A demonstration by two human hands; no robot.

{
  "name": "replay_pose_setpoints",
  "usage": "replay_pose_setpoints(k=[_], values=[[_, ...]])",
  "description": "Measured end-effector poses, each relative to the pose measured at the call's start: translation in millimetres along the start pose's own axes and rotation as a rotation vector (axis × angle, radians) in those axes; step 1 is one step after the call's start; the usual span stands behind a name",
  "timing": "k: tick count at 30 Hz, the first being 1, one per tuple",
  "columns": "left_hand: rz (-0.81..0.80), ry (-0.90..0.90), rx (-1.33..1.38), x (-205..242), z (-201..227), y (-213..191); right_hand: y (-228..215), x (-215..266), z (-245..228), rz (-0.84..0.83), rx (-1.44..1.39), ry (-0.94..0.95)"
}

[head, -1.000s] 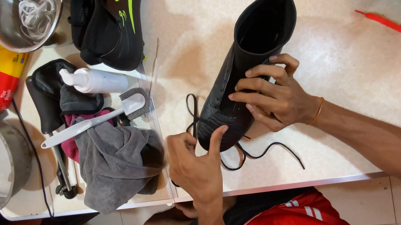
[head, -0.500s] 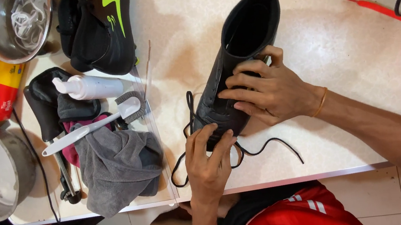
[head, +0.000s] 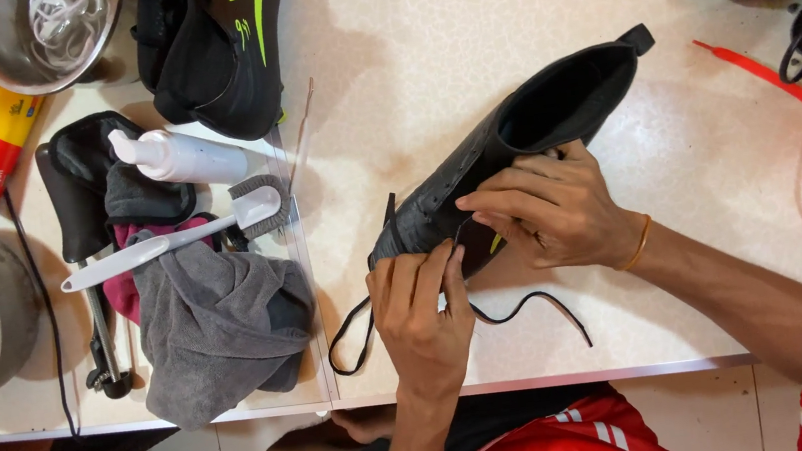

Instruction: The person is threading laces through the eyelets of a black soccer cleat on a service counter.

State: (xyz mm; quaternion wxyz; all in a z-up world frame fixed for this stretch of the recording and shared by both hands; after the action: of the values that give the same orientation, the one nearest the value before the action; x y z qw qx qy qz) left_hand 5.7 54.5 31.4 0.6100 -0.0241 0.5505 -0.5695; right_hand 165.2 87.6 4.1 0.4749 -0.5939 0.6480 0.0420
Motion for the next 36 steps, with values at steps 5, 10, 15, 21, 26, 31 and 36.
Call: replay_pose_setpoints(k=[5, 10, 15, 21, 26, 31, 36], values=[[-0.159, 0.009, -0.047, -5, 7, -3, 2, 11, -3, 0.062, 0.104, -0.050], [-0.230, -0.048, -0.015, -10, 7, 2, 4, 17, -1, 0.141, 0.109, -0.056], [-0.240, -0.036, 0.005, -16, 12, 4, 1, 15, -3, 0.133, 0.085, -0.041], [-0.271, -0.068, -0.068, -14, 11, 10, 2, 17, -3, 0.148, 0.078, -0.042], [-0.311, -0.134, -0.001, -14, 7, 11, 2, 17, -1, 0.142, 0.094, -0.023], [-0.298, -0.248, 0.122, -14, -3, 18, -12, -7, -20, 0.250, -0.160, -0.047], [-0.287, -0.242, 0.117, -17, -6, 13, -13, -5, -17, 0.242, -0.181, -0.048]])
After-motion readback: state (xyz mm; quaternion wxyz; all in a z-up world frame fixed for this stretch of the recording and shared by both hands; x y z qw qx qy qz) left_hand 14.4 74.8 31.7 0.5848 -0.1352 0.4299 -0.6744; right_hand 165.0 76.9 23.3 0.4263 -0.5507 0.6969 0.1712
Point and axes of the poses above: each hand's wrist, its own x-axis away from the middle knuckle, its own y-axis out of the palm, z = x × y, the point moved 6 cm from there along -x, towards the middle knuckle, and after that the axes turned 11 degrees about y, right-handed, at the moved point
